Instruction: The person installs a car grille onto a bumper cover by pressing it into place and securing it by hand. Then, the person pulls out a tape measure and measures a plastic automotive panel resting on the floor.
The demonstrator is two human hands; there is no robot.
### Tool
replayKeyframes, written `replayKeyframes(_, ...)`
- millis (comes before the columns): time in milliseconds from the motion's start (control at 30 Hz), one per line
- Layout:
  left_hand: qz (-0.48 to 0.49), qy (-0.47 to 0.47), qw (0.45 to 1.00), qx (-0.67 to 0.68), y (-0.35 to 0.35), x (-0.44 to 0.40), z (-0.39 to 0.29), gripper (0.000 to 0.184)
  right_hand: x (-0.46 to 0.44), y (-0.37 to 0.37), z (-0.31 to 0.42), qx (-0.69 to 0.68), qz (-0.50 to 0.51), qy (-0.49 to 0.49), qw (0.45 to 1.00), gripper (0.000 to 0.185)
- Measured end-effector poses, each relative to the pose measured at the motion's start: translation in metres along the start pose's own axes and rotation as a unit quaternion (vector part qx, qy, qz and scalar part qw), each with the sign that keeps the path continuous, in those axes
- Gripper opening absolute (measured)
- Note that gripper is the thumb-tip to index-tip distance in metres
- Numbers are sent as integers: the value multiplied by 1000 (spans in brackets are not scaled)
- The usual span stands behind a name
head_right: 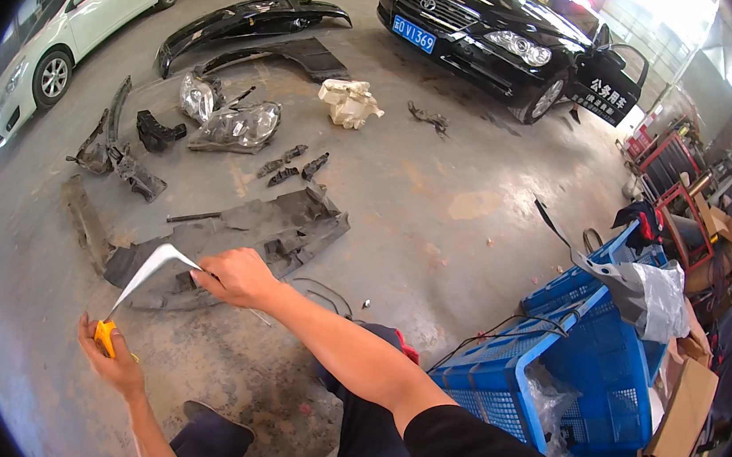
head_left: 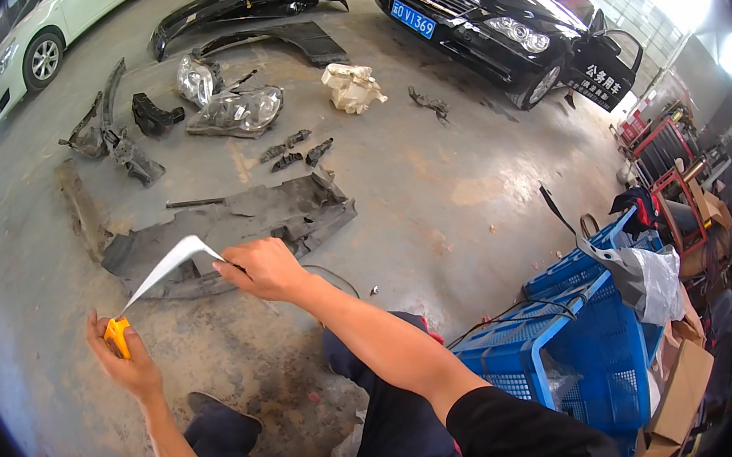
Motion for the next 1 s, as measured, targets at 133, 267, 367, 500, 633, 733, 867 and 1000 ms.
replayKeyframes(133,12,12,1000,21,0,-2,-4,57,1,3,2,-3,-27,18,999,24)
replayKeyframes(267,5,-13,1000,9,1,-2,-8,61,0,8,6,16,-68,56,996,20)
replayKeyframes(367,0,-34,999,-26,2,-3,-5,58,-3,16,15,49,-99,116,987,17)
replayKeyframes(500,-5,-170,972,-161,14,-10,-16,46,-3,13,19,76,-122,178,973,16)
replayKeyframes(633,13,-174,968,-182,14,-13,-29,37,-1,5,12,107,-95,147,979,17)
replayKeyframes(733,44,-178,961,-208,10,-14,-33,34,-2,2,5,126,-76,134,980,20)
replayKeyframes(867,75,-167,958,-222,2,-12,-24,31,0,-3,-2,149,-54,143,977,33)
replayKeyframes(1000,109,-149,955,-231,-3,-9,-19,26,-1,-13,-10,176,13,115,978,37)
Point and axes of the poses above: each hand's wrist, its own x-axis away from the middle knuckle, its own y-axis out of the back of the hand, z = x × y, the point moved 5 cm from there along -x, towards the middle knuckle, and after that the axes turned 4 degrees about -z, right-handed, at the moved point
